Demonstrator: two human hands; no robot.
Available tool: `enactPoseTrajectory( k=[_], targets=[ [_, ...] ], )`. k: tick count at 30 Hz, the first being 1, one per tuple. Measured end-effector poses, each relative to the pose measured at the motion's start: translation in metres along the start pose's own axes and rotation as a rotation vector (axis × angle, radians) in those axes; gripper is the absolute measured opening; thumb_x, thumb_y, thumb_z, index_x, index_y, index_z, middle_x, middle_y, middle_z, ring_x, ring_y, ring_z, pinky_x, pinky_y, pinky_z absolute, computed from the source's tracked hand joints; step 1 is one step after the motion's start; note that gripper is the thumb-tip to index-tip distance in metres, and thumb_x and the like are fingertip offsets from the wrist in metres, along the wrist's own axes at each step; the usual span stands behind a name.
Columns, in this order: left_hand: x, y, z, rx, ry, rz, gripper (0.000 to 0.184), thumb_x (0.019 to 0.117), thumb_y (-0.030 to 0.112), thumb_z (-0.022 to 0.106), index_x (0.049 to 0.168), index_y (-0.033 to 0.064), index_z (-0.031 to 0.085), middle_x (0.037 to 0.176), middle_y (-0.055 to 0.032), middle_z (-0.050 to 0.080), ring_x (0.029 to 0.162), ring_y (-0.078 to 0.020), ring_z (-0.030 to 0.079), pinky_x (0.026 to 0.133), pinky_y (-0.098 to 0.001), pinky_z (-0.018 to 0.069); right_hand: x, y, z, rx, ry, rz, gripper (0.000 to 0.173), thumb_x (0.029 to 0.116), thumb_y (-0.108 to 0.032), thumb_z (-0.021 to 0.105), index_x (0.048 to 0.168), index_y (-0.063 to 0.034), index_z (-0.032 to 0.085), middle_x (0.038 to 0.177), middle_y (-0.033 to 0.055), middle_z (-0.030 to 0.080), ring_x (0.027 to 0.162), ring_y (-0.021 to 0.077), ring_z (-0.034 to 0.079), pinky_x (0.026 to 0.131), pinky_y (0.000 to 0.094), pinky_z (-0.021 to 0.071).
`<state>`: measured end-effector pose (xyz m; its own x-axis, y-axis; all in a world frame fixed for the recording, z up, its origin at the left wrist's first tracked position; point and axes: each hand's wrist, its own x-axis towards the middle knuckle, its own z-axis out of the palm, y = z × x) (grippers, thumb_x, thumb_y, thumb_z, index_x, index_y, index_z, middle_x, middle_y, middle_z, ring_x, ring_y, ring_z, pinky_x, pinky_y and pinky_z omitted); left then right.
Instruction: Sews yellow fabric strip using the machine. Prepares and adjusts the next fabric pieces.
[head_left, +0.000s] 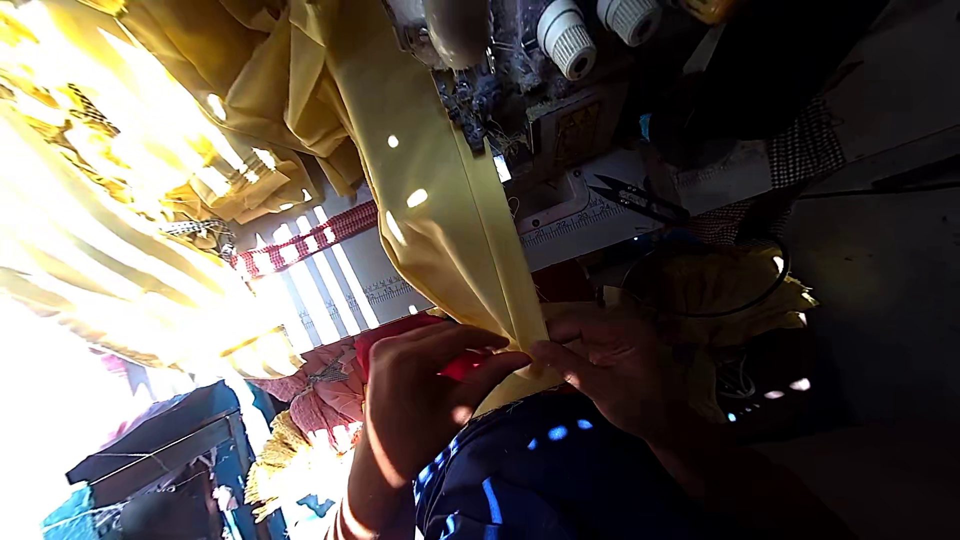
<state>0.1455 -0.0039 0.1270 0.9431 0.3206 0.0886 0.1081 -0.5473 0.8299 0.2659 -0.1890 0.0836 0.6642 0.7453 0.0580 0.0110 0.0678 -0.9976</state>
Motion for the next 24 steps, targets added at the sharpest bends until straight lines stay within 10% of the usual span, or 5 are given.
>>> enactPoseTrajectory(
  k=[5, 24],
  targets=[
    [0.058, -0.011, -0.011, 0.282, 0.152, 0.246, 0.045, 0.0989, 0.034, 0.065, 0.132, 0.0031, 0.066, 0.147, -0.0144, 0.056, 0.141, -0.0259, 0.050, 0.119, -0.0473, 0.0388, -0.001, 0.021, -0.003, 0.201, -0.002, 0.196, 0.009, 0.0961, -0.009, 0.068, 0.091, -0.0035, 0.074, 0.081, -0.0025, 0.072, 0.073, 0.0025, 0.069, 0.070, 0.0208, 0.0600],
    [0.149, -0.043, -0.048, 0.402, 0.156, 0.293, 0.027, 0.0968, 0.027, 0.070, 0.116, 0.0077, 0.075, 0.122, -0.0067, 0.072, 0.128, -0.0173, 0.062, 0.118, -0.0426, 0.0413, 0.090, 0.010, -0.002, 0.107, 0.039, 0.057, 0.011, 0.0968, -0.010, 0.068, 0.089, -0.0032, 0.072, 0.076, -0.0014, 0.070, 0.069, 0.0019, 0.066, 0.065, 0.0176, 0.0569]
  ],
)
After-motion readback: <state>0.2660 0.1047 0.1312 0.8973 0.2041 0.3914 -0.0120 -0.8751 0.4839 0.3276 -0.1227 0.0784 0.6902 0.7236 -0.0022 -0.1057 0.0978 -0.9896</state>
